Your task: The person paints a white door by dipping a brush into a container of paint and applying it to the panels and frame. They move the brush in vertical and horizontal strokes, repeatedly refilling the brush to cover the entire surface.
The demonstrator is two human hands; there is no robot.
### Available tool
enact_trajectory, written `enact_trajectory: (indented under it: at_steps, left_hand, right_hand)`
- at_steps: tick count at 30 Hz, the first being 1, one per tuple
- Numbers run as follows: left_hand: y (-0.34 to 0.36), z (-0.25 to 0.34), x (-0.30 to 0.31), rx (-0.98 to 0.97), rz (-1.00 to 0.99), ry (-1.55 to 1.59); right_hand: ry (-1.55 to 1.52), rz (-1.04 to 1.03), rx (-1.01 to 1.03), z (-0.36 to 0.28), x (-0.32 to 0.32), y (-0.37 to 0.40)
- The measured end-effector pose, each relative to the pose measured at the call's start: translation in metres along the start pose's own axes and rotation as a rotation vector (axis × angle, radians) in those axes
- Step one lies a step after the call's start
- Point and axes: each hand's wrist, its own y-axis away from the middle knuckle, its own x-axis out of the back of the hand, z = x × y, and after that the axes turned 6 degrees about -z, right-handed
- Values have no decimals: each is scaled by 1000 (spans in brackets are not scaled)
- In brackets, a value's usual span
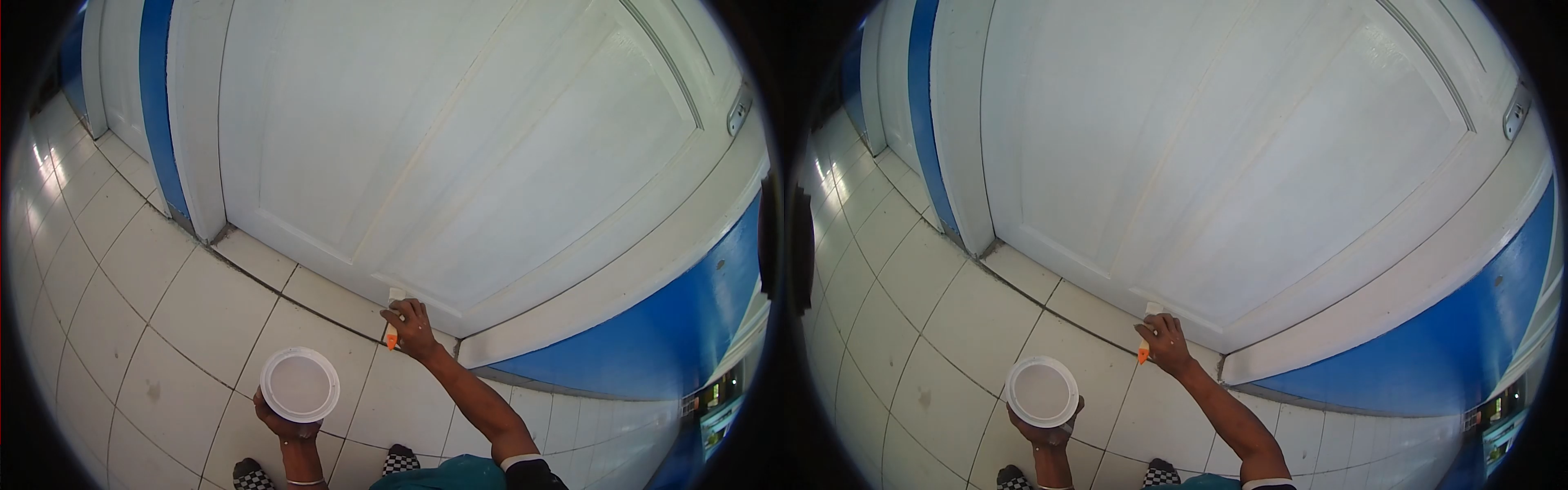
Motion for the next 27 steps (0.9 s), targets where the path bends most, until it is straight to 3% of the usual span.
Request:
enact_trajectory:
  at_steps: [4,8,14,16,18,22,24,27]
  left_hand:
    - [-1,0,2,5,-12,-35]
    - [-1,-2,0,10,-24,-17]
    - [-2,-6,2,21,-13,-25]
    - [-5,-7,11,51,-40,-7]
    - [-5,-12,10,23,-21,-56]
    - [-4,-14,10,20,-46,-66]
    - [-3,-19,-2,-23,101,-128]
    - [-4,-19,-8,-36,155,-136]
  right_hand:
    - [-87,156,-56,0,29,-19]
    - [-62,466,-69,0,76,-51]
    - [291,760,25,-5,177,-72]
    - [433,737,20,-2,186,-64]
    - [365,584,-23,1,169,-51]
    - [327,273,-29,26,78,-2]
    - [260,194,-39,28,40,15]
    - [198,139,-58,31,5,28]
